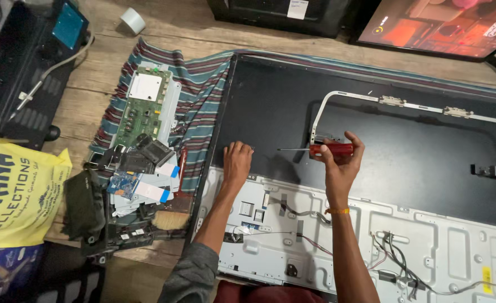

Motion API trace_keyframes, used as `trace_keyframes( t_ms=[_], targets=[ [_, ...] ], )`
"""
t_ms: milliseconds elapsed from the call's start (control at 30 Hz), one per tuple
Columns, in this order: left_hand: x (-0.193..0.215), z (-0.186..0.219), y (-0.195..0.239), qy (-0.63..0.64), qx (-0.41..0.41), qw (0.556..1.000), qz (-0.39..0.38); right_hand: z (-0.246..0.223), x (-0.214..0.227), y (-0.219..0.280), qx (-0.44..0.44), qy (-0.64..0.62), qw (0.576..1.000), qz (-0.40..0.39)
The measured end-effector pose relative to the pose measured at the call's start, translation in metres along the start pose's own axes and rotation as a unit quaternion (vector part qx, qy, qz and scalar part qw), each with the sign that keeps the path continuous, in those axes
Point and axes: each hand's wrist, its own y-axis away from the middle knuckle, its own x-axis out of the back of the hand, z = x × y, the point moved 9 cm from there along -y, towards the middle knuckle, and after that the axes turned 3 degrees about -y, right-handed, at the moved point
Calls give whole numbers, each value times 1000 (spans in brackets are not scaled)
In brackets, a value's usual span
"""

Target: The person uses a red-handled screwdriver to remove screws from the back panel of a disassembled flat-screen TV. They systematically loosen screws along the edges and corners, placing them aside on the workbench.

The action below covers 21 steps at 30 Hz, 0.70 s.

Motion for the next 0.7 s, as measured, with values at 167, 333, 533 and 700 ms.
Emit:
trace_keyframes(
  t_ms=[167,333,533,700],
  targets=[
    [3,-9,-1,53,15,998,30,-3,-3,6,-8,-19,1000,-1],
    [-3,-2,-1,6,18,1000,24,0,-4,12,-6,-24,1000,-7],
    [6,-5,-3,39,51,996,56,-2,-2,26,-10,-22,1000,-6],
    [-24,-2,24,559,252,790,27,-18,7,27,21,-28,999,32]
  ],
)
